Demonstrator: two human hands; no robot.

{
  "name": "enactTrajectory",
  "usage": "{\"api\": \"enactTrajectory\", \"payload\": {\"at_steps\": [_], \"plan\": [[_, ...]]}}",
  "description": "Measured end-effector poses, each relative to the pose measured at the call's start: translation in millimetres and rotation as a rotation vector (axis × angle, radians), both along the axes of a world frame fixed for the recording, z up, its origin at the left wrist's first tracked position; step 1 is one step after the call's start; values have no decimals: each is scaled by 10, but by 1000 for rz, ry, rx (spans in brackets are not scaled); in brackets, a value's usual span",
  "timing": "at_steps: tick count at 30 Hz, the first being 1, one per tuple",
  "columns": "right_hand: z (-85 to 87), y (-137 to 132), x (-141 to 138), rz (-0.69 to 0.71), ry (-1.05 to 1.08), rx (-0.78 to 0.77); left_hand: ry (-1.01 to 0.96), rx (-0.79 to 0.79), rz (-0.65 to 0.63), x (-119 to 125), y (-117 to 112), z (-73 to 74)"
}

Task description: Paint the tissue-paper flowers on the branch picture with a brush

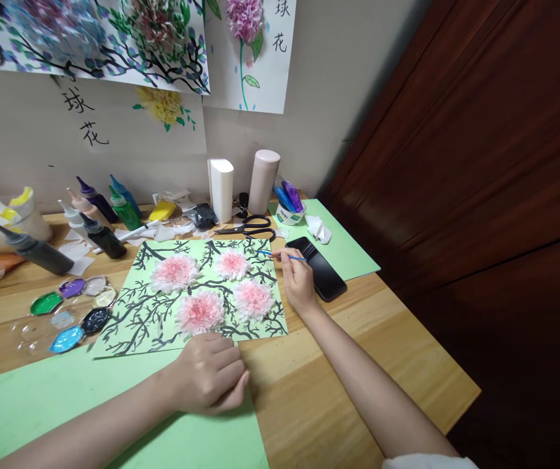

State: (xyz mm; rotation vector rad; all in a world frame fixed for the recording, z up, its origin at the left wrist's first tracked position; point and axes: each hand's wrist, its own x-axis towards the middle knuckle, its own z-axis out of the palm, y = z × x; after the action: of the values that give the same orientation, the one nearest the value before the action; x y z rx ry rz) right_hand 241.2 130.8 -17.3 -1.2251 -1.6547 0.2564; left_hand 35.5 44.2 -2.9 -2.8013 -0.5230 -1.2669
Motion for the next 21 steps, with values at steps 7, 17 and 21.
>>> {"api": "enactTrajectory", "payload": {"at_steps": [7, 17, 21], "plan": [[-6, 12, -2, -1, 1, -18, 21, 9, 4, -2, -3, -9], [-3, -8, 8, -23, 44, 28, 9, 12, 3, 1, -3, -8], [-11, -5, 7, -18, 44, 21, 24, 16, 7, 1, -5, -12]]}}
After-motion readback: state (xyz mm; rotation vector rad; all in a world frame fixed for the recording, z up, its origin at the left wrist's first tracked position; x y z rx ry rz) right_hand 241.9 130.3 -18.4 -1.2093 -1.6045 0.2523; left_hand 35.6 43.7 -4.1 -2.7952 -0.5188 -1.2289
